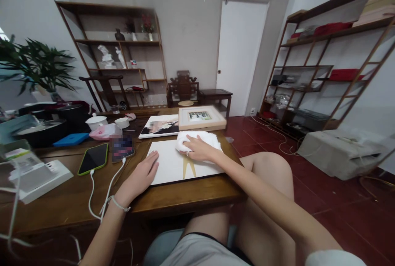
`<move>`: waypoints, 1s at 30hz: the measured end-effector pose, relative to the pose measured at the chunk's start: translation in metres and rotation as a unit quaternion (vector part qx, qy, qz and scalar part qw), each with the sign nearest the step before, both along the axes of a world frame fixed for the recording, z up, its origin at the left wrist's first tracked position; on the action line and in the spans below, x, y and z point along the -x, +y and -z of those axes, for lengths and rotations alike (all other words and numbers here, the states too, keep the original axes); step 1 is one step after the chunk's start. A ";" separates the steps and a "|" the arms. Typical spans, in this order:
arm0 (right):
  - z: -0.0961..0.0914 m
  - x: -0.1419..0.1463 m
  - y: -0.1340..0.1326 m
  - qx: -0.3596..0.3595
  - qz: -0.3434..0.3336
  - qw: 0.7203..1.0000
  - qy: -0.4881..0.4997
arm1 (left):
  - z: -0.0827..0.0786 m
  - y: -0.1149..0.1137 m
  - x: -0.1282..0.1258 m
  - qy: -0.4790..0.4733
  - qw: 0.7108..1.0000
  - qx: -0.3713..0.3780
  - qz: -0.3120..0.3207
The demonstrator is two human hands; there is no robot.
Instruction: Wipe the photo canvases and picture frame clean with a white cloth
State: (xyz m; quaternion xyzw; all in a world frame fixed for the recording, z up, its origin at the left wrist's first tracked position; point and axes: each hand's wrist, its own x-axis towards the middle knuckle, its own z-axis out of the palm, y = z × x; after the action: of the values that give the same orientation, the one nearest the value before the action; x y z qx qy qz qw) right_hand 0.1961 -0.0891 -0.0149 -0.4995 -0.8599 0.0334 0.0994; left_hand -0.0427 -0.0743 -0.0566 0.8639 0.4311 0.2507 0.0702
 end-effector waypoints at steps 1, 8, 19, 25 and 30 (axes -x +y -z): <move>0.001 0.002 -0.005 -0.002 -0.003 1.000 -0.004 | 0.000 0.000 0.000 0.004 1.000 -0.001 0.000; 0.000 0.020 -0.097 -0.023 -0.074 0.997 -0.025 | 0.001 0.001 -0.001 0.018 1.000 -0.006 0.000; -0.016 0.020 -0.047 -0.030 -0.049 0.997 -0.048 | -0.001 -0.001 -0.001 0.024 1.000 0.008 -0.002; -0.010 0.024 0.015 -0.062 0.013 0.997 -0.050 | -0.002 -0.001 0.000 0.013 1.000 0.011 0.004; -0.007 0.033 -0.021 -0.068 -0.014 0.996 -0.064 | 0.000 -0.001 -0.001 0.024 1.000 0.003 0.001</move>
State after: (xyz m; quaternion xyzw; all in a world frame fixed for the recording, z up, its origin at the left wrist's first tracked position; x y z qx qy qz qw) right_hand 0.1634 -0.1099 -0.0075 -0.4806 -0.8716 -0.0560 0.0780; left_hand -0.0420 -0.0753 -0.0565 0.8698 0.4325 0.2289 0.0628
